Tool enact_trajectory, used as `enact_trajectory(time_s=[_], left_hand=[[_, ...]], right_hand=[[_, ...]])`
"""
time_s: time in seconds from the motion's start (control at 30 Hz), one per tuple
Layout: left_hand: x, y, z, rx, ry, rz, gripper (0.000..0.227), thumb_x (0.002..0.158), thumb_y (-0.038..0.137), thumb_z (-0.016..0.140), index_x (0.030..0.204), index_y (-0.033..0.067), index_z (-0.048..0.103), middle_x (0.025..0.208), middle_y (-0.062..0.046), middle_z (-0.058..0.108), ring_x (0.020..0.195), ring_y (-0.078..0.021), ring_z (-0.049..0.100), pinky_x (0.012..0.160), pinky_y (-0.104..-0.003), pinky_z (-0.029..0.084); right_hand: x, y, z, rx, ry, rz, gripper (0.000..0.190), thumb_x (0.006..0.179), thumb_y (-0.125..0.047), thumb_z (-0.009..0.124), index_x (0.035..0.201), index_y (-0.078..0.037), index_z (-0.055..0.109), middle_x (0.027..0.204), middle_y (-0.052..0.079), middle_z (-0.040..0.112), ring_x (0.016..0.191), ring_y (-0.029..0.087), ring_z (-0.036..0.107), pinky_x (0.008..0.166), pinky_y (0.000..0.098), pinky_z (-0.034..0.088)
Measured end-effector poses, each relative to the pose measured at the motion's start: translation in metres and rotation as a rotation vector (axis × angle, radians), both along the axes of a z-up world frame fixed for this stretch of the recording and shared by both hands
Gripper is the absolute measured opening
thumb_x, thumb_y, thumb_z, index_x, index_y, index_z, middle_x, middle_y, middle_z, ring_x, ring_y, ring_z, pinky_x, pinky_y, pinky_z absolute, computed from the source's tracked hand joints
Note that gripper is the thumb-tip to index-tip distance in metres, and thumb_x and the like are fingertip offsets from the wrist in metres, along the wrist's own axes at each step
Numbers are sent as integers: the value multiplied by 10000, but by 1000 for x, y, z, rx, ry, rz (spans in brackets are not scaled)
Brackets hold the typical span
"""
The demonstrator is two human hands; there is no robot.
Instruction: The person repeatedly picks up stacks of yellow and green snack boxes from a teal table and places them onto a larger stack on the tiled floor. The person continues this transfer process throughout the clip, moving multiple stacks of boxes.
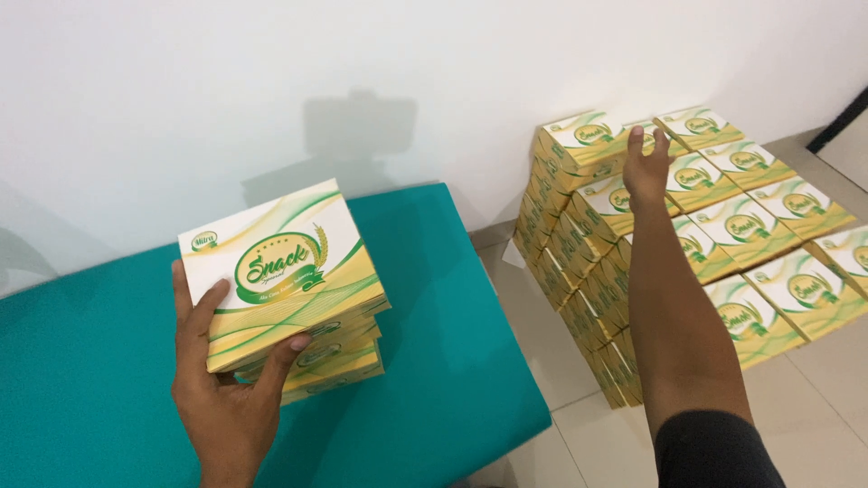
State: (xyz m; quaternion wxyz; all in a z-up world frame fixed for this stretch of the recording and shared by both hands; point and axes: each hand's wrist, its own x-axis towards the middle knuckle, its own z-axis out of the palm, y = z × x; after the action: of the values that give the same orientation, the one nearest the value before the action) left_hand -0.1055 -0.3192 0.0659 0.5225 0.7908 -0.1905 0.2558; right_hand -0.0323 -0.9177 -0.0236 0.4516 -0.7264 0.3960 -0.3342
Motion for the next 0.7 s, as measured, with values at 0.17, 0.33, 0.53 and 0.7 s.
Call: enact_trajectory(time_s=[0.17, 0.33, 0.53, 0.7], left_hand=[[-24, -52, -3, -42, -89, -160, 799, 756, 186, 863, 1455, 70, 496, 1718, -238, 268, 1597, -381, 322, 1240, -447, 345], [-66, -145, -10, -115, -138, -386, 759, 837, 190, 893, 1479, 154, 489, 1729, -186, 204, 1633, -387, 201, 1284, -533, 334], [-84, -243, -16, -116, 26, -541, 718, 923, 321, 808, 1472, 77, 415, 1672, -260, 107, 1509, -511, 266, 1181, -644, 383], [-76, -272, -14, 51, 58, -785, 1086, 887, 535, 757, 1653, 182, 73, 1704, -263, -2, 1552, -526, 104, 1220, -722, 235]], right_hand=[[-70, 107, 38, 150, -271, 457, 683, 954, -604, 512, 1463, -148, 511, 1429, 83, 582, 1264, 255, 581, 1016, 422, 476], [-189, 226, 78, 545, -411, 984, 1080, 743, -780, 522, 1609, -195, 251, 1561, 229, 408, 1381, 443, 496, 1003, 575, 556], [-234, 206, 77, 535, -628, 585, 994, 912, -677, 493, 1635, -119, 101, 1480, 330, 356, 1335, 550, 485, 1004, 697, 508], [-217, 127, 50, 479, -562, 364, 768, 978, -460, 689, 1557, -127, 311, 1530, 246, 260, 1373, 585, 361, 994, 680, 525]])
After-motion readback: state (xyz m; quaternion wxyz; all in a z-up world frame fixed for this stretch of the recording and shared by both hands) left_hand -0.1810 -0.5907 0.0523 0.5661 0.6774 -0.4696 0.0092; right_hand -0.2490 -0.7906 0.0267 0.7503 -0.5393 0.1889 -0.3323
